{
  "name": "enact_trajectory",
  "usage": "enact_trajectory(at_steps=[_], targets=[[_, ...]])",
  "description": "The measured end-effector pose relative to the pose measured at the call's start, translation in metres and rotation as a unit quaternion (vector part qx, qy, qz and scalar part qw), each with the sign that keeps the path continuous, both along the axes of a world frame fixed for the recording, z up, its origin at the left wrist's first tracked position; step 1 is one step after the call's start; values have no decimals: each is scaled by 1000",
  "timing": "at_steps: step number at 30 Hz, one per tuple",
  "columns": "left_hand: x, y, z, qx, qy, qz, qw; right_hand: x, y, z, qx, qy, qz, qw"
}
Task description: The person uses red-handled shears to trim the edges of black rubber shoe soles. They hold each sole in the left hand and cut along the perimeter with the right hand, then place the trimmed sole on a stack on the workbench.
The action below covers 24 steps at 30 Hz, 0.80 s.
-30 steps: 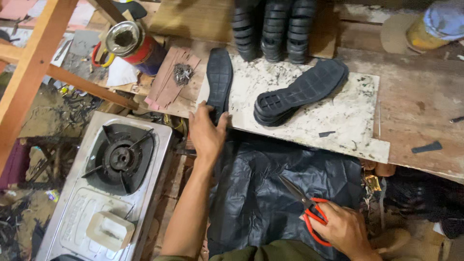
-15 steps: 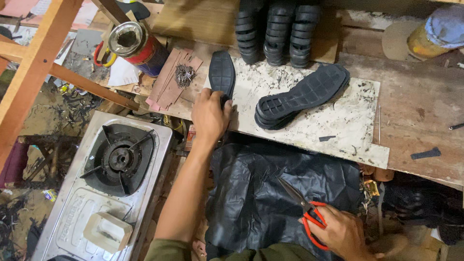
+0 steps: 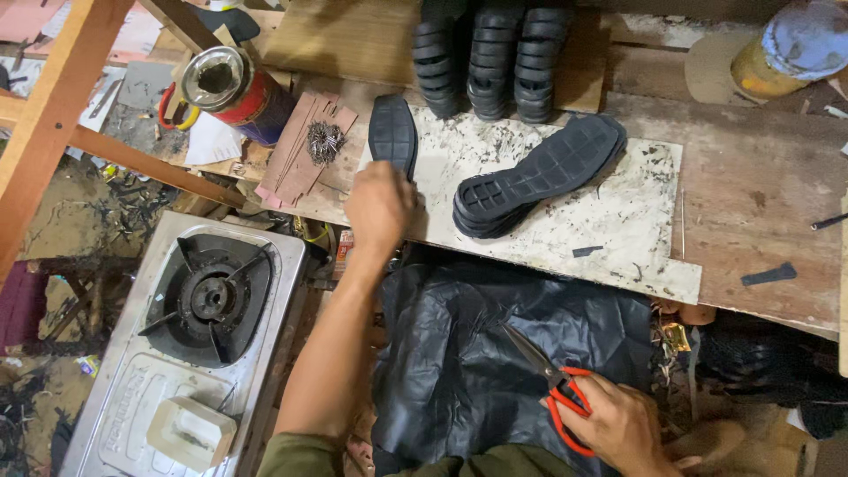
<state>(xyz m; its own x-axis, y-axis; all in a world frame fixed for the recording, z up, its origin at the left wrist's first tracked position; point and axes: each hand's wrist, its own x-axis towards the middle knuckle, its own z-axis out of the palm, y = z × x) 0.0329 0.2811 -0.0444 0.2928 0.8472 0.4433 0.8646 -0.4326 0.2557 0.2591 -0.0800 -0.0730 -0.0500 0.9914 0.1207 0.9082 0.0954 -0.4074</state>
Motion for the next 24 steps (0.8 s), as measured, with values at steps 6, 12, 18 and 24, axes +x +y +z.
enact_trajectory(at_steps=[6,12,18,24], targets=[[-33,-38,62,-238,-209,-31,948,-1,3,3,24,-3,3,1000],[-21,-98,121,-315,-127,-386,858,-5,2,-4,-8,24,-57,998],[58,-83,120,38,-66,-289,954,-2,1,-10,8,25,-50,998],[99,-64,110,-108,135,-230,958,2,-4,-11,43,-21,17,999]])
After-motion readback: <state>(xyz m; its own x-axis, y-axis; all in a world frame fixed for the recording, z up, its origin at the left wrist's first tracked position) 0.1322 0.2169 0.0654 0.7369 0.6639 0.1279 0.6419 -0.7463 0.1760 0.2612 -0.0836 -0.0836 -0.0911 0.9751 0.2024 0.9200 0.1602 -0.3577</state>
